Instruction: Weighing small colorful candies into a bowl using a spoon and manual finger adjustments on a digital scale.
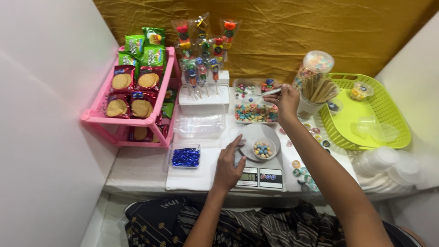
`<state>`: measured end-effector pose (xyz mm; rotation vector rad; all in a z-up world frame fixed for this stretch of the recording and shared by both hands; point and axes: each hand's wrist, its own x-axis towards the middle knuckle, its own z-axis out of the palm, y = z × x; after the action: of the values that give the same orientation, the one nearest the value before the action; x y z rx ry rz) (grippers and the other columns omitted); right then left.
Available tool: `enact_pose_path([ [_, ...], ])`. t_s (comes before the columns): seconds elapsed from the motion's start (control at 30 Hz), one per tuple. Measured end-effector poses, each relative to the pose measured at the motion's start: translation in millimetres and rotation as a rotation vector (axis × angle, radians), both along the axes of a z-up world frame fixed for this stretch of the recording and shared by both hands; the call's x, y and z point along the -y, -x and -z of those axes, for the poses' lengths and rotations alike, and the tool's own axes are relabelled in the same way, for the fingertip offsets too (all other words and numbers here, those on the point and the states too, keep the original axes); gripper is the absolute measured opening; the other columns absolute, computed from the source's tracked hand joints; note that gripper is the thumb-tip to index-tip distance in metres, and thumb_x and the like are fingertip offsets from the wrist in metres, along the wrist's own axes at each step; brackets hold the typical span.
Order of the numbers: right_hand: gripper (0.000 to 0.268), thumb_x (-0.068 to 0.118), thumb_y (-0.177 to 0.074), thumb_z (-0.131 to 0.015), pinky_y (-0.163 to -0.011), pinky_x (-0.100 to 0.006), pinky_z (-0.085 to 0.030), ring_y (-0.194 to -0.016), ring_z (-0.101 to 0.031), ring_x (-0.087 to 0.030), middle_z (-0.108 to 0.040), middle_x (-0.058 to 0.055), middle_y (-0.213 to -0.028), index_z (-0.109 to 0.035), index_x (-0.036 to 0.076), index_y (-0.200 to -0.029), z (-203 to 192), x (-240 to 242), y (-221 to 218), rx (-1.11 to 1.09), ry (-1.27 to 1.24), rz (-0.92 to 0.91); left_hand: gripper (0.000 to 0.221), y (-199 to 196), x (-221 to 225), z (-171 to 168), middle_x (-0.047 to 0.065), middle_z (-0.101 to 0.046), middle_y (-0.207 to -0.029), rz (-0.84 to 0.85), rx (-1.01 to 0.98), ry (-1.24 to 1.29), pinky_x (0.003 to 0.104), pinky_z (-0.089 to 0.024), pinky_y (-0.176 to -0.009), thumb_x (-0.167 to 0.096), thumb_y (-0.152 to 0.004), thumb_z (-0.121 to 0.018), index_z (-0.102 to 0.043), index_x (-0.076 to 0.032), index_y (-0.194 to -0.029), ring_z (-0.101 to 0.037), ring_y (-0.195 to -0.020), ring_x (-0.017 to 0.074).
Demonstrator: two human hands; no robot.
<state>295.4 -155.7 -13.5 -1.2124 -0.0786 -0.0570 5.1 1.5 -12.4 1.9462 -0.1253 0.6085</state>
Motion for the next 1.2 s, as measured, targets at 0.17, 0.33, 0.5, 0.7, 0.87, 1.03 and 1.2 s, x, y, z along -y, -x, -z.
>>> enact_pose_path([
  [0.17, 0.03, 0.017, -0.113, -0.035, -0.065, -0.044, -0.071, -0.076, -0.076, -0.04, -0.069, -0.032, -0.096, -0.056, -0.002, -0.103, -43.5, 42.3, 86.8, 0.075, 0.077, 0.041, 0.064, 5.2, 1.8, -10.3, 0.015, -0.069, -0.12, -0.003, -0.016, 0.004, 0.041, -0.045, -0.096, -0.012, -0.086, -0.06, -0.049, -0.011, -0.148, -0.065, -0.112, 0.0331],
  [0.33, 0.03, 0.014, -0.114, -0.033, -0.067, -0.046, -0.069, -0.075, -0.075, -0.041, -0.068, -0.032, -0.095, -0.054, -0.003, -0.101, -39.5, 46.1, 94.9, 0.116, 0.125, 0.052, 0.065, 6.0, 1.5, -13.5, 0.012, -0.07, -0.119, -0.013, -0.034, 0.01, 0.04, -0.046, -0.096, -0.013, -0.085, -0.06, -0.049, -0.014, -0.149, -0.066, -0.112, 0.0306],
  [0.5, 0.025, 0.012, -0.111, -0.036, -0.07, -0.045, -0.069, -0.082, -0.076, -0.042, -0.068, -0.029, -0.096, -0.056, -0.001, -0.102, -33.4, -1.0, 59.6, 0.161, 0.012, 0.082, 0.064, 6.7, 2.8, -13.2, 0.014, -0.07, -0.119, -0.009, -0.064, 0.004, 0.041, -0.047, -0.096, -0.015, -0.086, -0.06, -0.048, -0.013, -0.149, -0.065, -0.109, 0.0324],
  [0.7, 0.026, 0.001, -0.109, -0.044, -0.079, -0.04, -0.065, -0.096, -0.075, -0.035, -0.07, -0.018, -0.1, -0.07, 0.0, -0.11, -63.2, -44.9, 58.1, 0.439, 0.517, 0.036, 0.064, 6.8, 1.8, -19.7, 0.014, -0.07, -0.119, -0.001, -0.072, 0.01, 0.042, -0.047, -0.095, -0.015, -0.086, -0.06, -0.048, -0.014, -0.149, -0.065, -0.108, 0.0323],
  [0.87, 0.028, 0.009, -0.112, -0.042, -0.071, -0.035, -0.065, -0.084, -0.076, -0.027, -0.071, -0.016, -0.091, -0.068, 0.001, -0.106, -74.2, -40.4, 89.0, 0.613, 0.605, 0.05, 0.065, 6.7, 1.0, -14.4, 0.012, -0.07, -0.119, -0.007, -0.048, 0.004, 0.042, -0.047, -0.095, -0.015, -0.085, -0.06, -0.048, -0.014, -0.149, -0.065, -0.11, 0.0318],
  [1.03, 0.031, 0.017, -0.113, -0.043, -0.056, -0.03, -0.062, -0.062, -0.074, -0.023, -0.07, -0.012, -0.071, -0.065, 0.002, -0.095, -70.0, -41.0, 95.2, 0.726, 0.683, -0.003, 0.066, 4.9, 1.7, -11.9, 0.012, -0.07, -0.119, -0.005, -0.013, -0.01, 0.041, -0.047, -0.095, -0.014, -0.085, -0.06, -0.048, -0.014, -0.149, -0.065, -0.111, 0.0308],
  [1.2, 0.027, 0.015, -0.112, -0.047, -0.048, -0.027, -0.057, -0.053, -0.071, -0.019, -0.067, -0.01, -0.062, -0.061, 0.005, -0.092, -64.9, -61.0, 83.4, 0.815, 0.815, -0.024, 0.064, 2.9, 1.0, -7.6, 0.012, -0.069, -0.121, -0.007, 0.008, -0.019, 0.04, -0.046, -0.095, -0.015, -0.086, -0.06, -0.048, -0.013, -0.149, -0.066, -0.112, 0.0294],
])
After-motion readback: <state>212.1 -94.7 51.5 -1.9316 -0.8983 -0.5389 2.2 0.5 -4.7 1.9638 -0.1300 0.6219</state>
